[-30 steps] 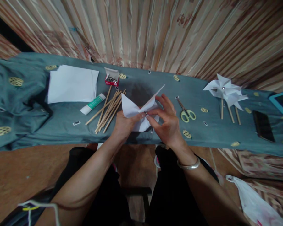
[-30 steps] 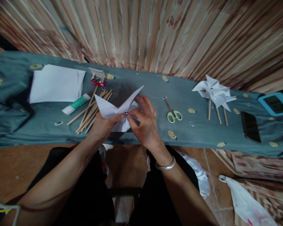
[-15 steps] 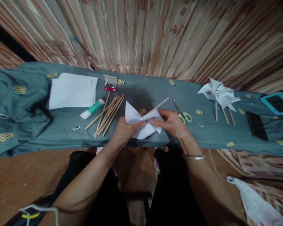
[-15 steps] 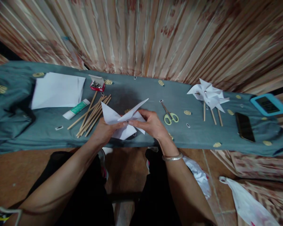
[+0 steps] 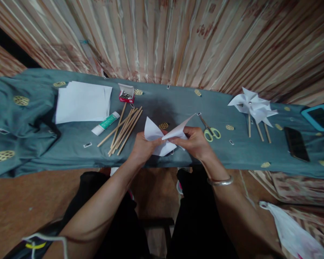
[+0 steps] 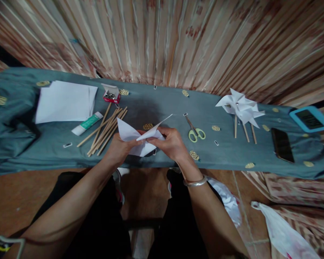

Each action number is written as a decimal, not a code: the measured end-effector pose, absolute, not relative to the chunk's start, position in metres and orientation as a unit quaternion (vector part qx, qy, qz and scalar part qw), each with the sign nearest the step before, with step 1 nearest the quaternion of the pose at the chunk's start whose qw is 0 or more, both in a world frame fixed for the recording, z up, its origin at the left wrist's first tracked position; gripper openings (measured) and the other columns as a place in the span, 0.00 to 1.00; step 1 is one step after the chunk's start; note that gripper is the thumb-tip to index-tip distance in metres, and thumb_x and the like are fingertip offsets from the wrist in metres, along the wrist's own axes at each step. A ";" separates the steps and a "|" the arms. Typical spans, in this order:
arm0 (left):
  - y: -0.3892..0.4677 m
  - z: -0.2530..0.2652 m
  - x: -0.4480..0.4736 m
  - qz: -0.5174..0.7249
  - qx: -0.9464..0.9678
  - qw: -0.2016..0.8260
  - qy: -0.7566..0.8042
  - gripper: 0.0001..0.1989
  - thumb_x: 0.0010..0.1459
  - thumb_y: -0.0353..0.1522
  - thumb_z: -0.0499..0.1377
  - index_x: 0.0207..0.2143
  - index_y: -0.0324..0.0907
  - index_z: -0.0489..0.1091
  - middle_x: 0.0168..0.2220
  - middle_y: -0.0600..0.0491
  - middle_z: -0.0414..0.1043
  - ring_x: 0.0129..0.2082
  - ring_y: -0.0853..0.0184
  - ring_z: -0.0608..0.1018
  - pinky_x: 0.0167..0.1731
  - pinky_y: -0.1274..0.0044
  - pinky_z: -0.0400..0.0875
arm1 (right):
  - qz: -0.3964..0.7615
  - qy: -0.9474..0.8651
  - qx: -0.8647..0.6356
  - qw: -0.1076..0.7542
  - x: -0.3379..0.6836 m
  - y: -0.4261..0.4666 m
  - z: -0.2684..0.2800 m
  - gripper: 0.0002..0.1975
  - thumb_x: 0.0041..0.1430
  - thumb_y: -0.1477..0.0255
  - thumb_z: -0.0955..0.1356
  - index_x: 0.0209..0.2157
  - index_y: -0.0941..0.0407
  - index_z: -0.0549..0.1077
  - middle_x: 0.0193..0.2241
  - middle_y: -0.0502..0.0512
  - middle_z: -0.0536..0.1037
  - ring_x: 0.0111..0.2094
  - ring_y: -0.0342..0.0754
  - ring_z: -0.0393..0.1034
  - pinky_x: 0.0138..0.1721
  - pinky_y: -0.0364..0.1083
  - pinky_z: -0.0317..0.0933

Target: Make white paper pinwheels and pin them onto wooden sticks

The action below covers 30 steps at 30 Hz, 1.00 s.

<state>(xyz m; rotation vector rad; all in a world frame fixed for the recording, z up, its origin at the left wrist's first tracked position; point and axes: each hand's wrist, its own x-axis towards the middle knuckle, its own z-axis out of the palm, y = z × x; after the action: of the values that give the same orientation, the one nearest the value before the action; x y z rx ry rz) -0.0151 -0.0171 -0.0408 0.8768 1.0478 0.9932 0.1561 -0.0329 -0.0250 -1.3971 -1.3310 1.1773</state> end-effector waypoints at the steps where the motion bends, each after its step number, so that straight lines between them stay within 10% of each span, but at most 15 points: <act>1: -0.017 -0.041 -0.015 0.441 0.390 0.664 0.461 0.17 0.32 0.32 0.72 0.29 0.37 0.79 0.27 0.53 0.79 0.27 0.66 0.78 0.33 0.76 0.72 | 0.464 -0.533 -0.565 0.427 0.156 -0.033 -0.025 0.13 0.40 0.66 0.76 0.29 0.58 0.82 0.22 0.50 0.78 0.22 0.41 0.65 0.22 0.40 0.58; 30: -0.010 -0.044 -0.017 0.449 0.444 0.615 0.472 0.13 0.33 0.34 0.70 0.25 0.38 0.79 0.26 0.51 0.80 0.27 0.64 0.78 0.29 0.76 0.73 | 0.408 -0.549 -0.571 0.454 0.150 -0.034 -0.029 0.09 0.43 0.68 0.73 0.27 0.58 0.80 0.22 0.50 0.77 0.24 0.42 0.67 0.23 0.41 0.61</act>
<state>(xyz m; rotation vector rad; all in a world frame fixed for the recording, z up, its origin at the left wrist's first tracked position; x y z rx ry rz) -0.0170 -0.0105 -0.0436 1.0238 1.0877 1.0352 0.1502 -0.0337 -0.0288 -1.4102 -1.3545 1.0072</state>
